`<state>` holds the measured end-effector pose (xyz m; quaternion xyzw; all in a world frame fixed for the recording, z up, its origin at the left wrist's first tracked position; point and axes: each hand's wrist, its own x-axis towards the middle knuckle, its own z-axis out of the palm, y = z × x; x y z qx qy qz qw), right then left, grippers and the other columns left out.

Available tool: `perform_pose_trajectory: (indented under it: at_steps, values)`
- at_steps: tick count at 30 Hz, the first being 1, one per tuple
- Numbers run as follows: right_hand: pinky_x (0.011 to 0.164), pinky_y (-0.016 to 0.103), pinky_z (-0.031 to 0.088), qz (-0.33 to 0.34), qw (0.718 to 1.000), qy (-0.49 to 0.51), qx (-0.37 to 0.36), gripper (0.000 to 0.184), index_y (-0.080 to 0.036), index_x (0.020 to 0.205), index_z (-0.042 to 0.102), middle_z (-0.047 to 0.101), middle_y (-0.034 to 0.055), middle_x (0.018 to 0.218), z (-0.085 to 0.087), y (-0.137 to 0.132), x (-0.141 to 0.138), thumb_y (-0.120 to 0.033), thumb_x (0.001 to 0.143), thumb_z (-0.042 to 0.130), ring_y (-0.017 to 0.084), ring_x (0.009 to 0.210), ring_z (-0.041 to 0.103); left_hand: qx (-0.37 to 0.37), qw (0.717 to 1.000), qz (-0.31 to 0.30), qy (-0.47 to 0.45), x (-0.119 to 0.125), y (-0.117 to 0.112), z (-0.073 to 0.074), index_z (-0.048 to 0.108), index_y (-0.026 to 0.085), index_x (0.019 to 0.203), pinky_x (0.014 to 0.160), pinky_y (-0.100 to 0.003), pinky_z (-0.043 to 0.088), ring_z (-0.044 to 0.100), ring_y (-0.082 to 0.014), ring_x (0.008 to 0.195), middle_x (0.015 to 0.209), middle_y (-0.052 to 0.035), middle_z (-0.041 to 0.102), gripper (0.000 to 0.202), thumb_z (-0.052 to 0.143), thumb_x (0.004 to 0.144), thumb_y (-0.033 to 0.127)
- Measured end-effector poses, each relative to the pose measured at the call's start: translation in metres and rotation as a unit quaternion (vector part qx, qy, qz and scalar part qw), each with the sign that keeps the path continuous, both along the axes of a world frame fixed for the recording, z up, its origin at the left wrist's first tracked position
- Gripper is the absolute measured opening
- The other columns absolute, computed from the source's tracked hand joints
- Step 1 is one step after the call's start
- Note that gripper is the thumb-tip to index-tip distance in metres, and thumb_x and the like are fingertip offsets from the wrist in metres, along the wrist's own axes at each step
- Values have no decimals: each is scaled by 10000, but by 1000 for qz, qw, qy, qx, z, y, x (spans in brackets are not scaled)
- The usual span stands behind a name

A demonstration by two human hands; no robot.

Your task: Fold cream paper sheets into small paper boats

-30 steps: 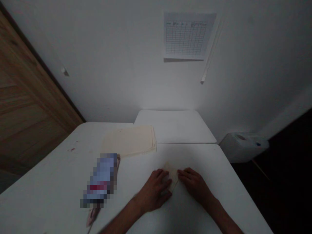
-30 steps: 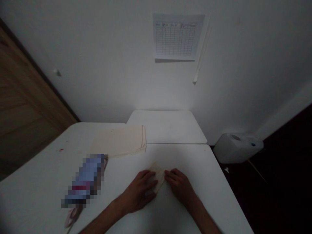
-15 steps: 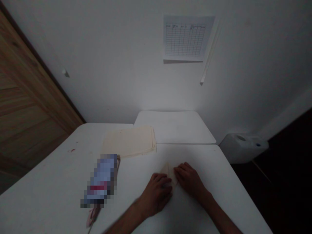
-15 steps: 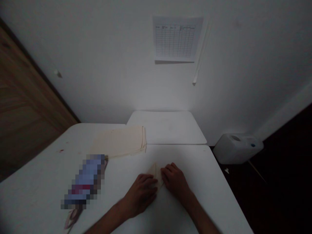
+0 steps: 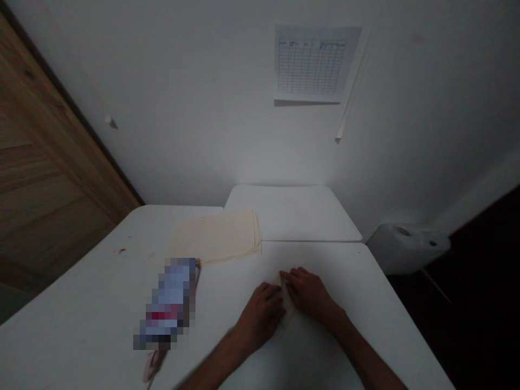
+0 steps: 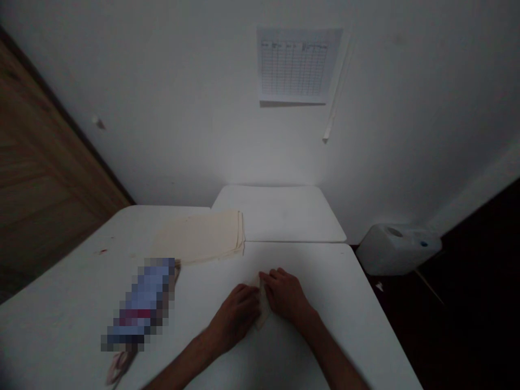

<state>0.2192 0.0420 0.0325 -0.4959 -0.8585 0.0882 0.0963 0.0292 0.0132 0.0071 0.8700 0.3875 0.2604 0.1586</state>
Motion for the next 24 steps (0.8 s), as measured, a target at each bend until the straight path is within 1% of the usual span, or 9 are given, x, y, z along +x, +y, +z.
perform_pose_trajectory:
  at_steps: [2,4,7,9,14,19,24]
  values:
    - [854,273,415,7,1000,-13,-8,391,-240,1309,497,626,65,1071,3,0,-1,-225,926,419,196,1006,531,-7,1000,12,22,-1,0,2,613,184,1011,955,-452,456,495,-276,1141,1262,-110,563,219,613,794,153]
    - [841,277,416,5,1000,-24,-11,405,-252,1320,489,626,65,1066,5,0,-3,-223,923,415,201,1000,533,-18,999,17,45,-2,1,4,569,180,1128,993,-474,432,455,-295,1193,1348,-119,498,354,629,779,167]
    - [817,274,418,-8,999,-34,-12,404,-274,1325,487,624,62,1049,7,-1,-4,-225,934,402,199,989,536,-29,997,6,68,-1,3,7,487,193,1253,1025,-480,404,431,-302,1219,1406,-101,444,500,636,777,199]
    - [792,266,420,-19,999,-40,-10,382,-284,1309,503,623,61,1034,7,-2,-4,-242,943,403,195,974,539,-34,996,2,81,0,5,10,454,197,1285,1031,-481,394,421,-308,1232,1426,-97,420,550,643,769,214]
    - [755,253,418,-29,998,-47,11,292,-286,1200,582,625,56,985,4,-4,-1,-279,967,408,189,935,540,-35,992,-5,120,3,8,18,470,174,1252,1029,-489,379,427,-331,1236,1432,-120,417,501,626,779,235]
    - [740,253,421,-30,998,-43,38,226,-269,1067,631,622,44,922,-1,-11,6,-259,971,427,181,899,545,-15,991,-16,134,4,9,18,469,155,1248,1025,-512,362,439,-350,1230,1439,-149,405,498,610,774,219]
    - [706,244,419,-35,997,-38,58,220,-284,1098,625,619,37,901,-7,-20,14,-261,967,449,172,870,547,-9,990,-23,138,5,11,17,484,142,1224,1025,-499,356,430,-345,1250,1424,-171,415,462,604,785,226]
